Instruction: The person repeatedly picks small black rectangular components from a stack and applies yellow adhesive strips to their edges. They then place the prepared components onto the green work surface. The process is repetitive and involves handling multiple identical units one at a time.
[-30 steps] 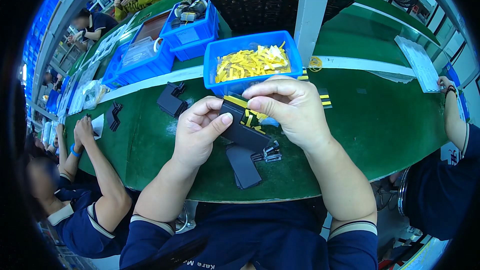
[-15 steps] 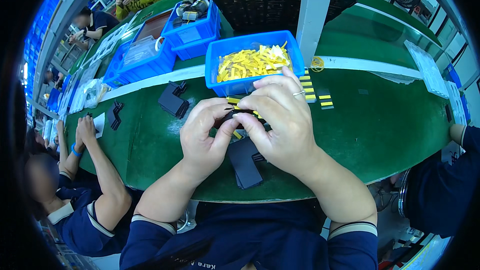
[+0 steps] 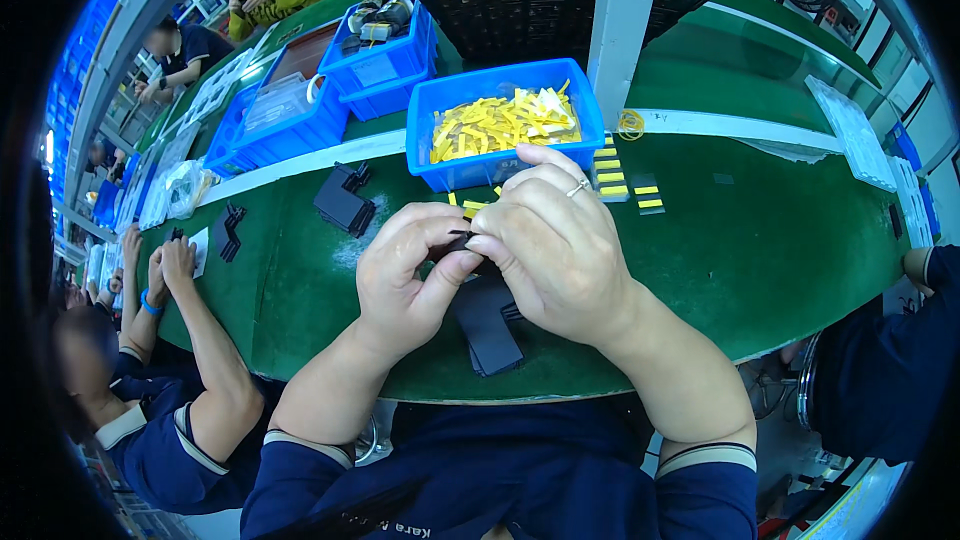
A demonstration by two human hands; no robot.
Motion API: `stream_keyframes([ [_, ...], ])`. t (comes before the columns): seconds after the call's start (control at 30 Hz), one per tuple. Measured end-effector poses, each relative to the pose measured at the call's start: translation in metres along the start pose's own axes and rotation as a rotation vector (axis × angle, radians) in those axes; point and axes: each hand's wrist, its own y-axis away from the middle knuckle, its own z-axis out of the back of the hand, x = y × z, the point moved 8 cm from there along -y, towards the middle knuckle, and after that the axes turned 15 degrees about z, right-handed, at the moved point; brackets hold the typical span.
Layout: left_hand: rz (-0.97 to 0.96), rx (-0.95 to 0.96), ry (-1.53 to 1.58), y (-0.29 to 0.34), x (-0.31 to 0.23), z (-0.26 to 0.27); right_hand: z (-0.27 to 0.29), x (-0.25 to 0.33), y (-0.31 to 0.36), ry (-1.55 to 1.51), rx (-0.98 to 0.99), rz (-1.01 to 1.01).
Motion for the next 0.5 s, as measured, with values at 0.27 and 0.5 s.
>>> stream_keyframes([
  [0.27, 0.349, 0.126, 0.588, 0.001, 0.042, -0.007, 0.001, -0.041, 0.022, -0.523, -0.374, -0.474],
  [0.5, 0.452, 0.260, 0.922, 0.002, 0.049, -0.016, -0.033, -0.053, 0.039, -1.304, -0.298, -0.882],
])
